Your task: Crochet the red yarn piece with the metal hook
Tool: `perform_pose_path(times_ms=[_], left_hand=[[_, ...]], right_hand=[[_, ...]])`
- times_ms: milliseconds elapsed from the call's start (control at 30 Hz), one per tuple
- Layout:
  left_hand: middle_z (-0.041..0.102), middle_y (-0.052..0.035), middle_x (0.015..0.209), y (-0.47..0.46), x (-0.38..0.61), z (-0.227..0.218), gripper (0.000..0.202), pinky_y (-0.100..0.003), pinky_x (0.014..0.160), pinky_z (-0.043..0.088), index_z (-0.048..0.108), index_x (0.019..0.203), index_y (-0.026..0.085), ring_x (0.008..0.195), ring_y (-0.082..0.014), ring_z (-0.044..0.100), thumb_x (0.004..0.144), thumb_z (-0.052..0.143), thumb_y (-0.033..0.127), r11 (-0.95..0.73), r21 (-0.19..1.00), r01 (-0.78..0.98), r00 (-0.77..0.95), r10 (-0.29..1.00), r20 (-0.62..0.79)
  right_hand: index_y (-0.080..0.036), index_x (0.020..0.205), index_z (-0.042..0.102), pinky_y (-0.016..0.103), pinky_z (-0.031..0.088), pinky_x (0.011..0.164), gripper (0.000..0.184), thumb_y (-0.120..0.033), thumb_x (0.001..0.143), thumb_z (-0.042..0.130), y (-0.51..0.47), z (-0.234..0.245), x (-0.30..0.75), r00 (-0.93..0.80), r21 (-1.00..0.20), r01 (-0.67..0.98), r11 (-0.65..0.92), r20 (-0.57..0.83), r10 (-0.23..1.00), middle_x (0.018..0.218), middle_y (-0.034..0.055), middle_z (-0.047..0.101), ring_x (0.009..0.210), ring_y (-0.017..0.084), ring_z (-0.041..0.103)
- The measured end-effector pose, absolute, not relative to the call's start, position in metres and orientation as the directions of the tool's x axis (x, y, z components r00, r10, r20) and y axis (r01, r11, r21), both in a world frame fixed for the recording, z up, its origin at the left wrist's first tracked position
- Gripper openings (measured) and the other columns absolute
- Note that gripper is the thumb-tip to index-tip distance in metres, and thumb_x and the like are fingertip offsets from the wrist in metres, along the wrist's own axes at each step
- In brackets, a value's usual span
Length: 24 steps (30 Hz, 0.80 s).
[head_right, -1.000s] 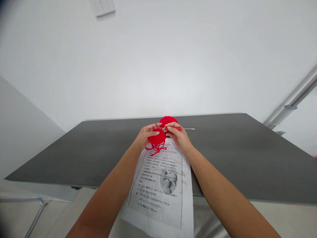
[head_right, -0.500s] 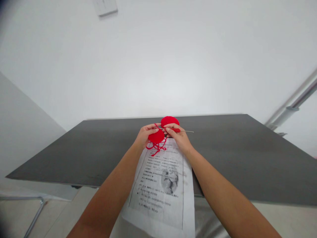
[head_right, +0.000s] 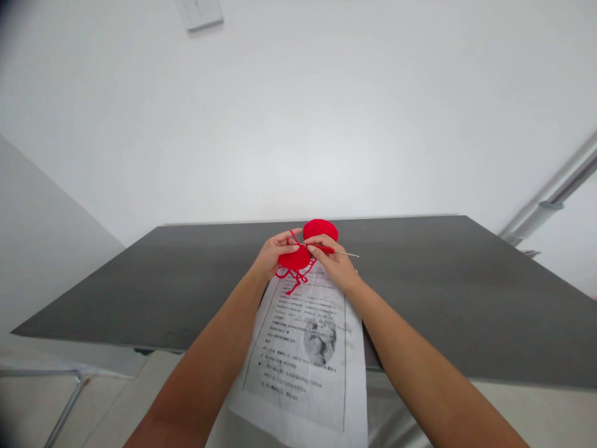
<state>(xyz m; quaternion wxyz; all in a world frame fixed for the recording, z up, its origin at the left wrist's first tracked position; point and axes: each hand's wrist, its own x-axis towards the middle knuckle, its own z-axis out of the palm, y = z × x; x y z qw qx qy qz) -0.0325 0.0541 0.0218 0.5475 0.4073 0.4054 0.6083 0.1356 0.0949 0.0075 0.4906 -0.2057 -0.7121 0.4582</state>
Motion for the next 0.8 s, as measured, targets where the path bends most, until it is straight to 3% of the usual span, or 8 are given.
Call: perform_pose_path(times_ms=[133,433,633,800], left_hand=[[0.057,0.0047,0.065,0.057,-0.029,0.020,0.062,-0.023,0.066,0.042,0.063,0.114,0.013,0.060,-0.0079,0.054,0.054,0.077,0.017,-0.100,0.949,-0.298,-0.114,0.991,0.068],[0.062,0.0022,0.067,0.059,-0.023,0.016,0.057,-0.026,0.070,0.045,0.061,0.114,0.010,0.063,-0.0109,0.058,0.059,0.074,0.016,-0.170,0.964,-0.204,-0.252,0.961,0.117],[0.065,0.0004,0.070,0.060,-0.016,0.015,0.047,-0.027,0.070,0.046,0.063,0.104,0.012,0.062,-0.0112,0.059,0.058,0.072,0.013,-0.151,0.908,-0.391,-0.261,0.964,0.048],[0.068,-0.0053,0.080,0.057,-0.017,0.017,0.035,-0.027,0.075,0.046,0.065,0.093,0.012,0.071,-0.0139,0.063,0.059,0.070,0.011,-0.049,0.839,-0.542,-0.134,0.991,-0.029]], right_hand=[[-0.023,0.095,0.065,0.037,0.044,0.090,0.019,-0.037,0.087,0.057,0.095,0.006,0.135,-0.425,-0.775,-0.073,0.627,0.593,0.684,0.097,0.0051,0.065,0.096,0.020,0.059],[-0.024,0.103,0.061,0.038,0.045,0.090,0.020,-0.034,0.093,0.047,0.092,0.007,0.135,-0.467,-0.656,0.062,0.752,0.647,0.603,0.101,0.0067,0.064,0.097,0.021,0.058],[-0.025,0.111,0.058,0.042,0.043,0.093,0.023,-0.030,0.095,0.042,0.092,0.007,0.133,-0.504,-0.512,0.090,0.855,0.716,0.482,0.106,0.0093,0.060,0.103,0.023,0.054],[-0.024,0.113,0.057,0.041,0.042,0.095,0.024,-0.028,0.095,0.042,0.088,0.008,0.131,-0.528,-0.484,0.112,0.868,0.711,0.465,0.109,0.0097,0.059,0.106,0.023,0.053]])
